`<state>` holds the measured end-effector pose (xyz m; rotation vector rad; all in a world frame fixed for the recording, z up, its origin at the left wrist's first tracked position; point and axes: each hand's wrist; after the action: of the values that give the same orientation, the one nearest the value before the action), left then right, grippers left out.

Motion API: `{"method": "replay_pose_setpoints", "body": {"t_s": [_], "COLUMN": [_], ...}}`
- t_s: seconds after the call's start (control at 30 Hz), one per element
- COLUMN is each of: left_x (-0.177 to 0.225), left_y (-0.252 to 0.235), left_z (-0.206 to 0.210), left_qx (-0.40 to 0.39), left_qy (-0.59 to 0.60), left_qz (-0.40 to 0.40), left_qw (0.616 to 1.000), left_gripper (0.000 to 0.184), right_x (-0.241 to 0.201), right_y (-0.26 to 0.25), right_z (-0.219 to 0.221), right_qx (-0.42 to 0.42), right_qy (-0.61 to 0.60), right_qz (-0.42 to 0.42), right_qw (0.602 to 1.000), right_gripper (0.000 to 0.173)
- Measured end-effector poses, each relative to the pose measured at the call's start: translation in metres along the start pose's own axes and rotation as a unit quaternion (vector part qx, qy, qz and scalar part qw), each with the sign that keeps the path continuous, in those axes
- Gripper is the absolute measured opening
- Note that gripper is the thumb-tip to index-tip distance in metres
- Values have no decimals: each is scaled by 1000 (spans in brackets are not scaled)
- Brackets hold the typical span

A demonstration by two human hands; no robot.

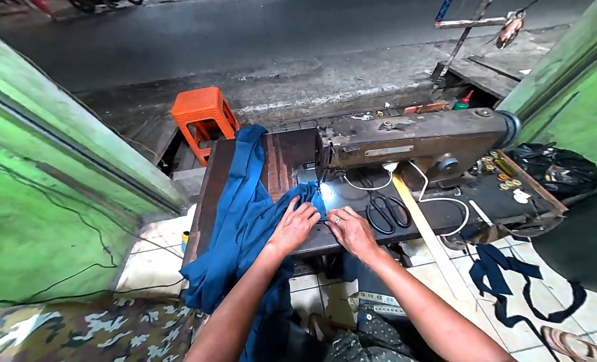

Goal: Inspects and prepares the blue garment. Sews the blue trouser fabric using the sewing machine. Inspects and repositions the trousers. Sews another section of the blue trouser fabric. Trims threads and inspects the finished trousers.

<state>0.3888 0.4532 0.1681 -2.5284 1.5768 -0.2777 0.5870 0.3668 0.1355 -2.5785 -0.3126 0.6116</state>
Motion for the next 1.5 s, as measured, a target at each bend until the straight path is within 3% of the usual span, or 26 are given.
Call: {"method": "replay_pose_setpoints", "body": {"t_s": [0.1, 0.23, 0.67, 0.87, 1.0, 1.1, 1.2, 1.33, 1.5], "left_x": [0, 0, -22, -40, -53, -53, -34, -1, 6], "left_y": [3, 1, -12, -36, -56, -48, -31, -14, -9], "left_z": [2, -1, 7, -16, -41, -60, -62, -47, -32], "left_qx": [-3, -36, -13, -50, -115, -79, -72, -144, -116], "left_qy": [17, 44, 8, -49, -105, -87, -20, 50, 63], "left_qz": [-16, -37, -35, -54, -90, -16, 58, 86, 74], "left_qw": [1000, 998, 999, 996, 984, 993, 996, 985, 988], "left_gripper": [23, 39, 39, 44, 30, 15, 15, 25, 27], "right_x": [0, 0, -4, -5, -5, -2, -3, -11, -23], "right_y": [2, 1, -25, -38, -39, -40, -42, -32, -9], "right_z": [0, 0, -10, -11, -11, -12, -15, -16, -14], "right_qx": [-3, -11, -133, -172, -173, -182, -203, -196, -133], "right_qy": [5, 5, 19, 12, 9, 1, -8, 4, 28], "right_qz": [-9, -2, 69, 97, 106, 124, 143, 127, 73], "right_qw": [1000, 1000, 989, 980, 979, 975, 969, 972, 988], "right_gripper": [25, 25, 34, 38, 39, 41, 41, 39, 35]}}
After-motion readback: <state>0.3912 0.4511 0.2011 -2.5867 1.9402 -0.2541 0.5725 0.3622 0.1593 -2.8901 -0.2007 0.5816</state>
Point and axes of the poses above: each hand's wrist, its own y-axis away from the middle knuckle, its own z-axis out of the palm, x = y × z
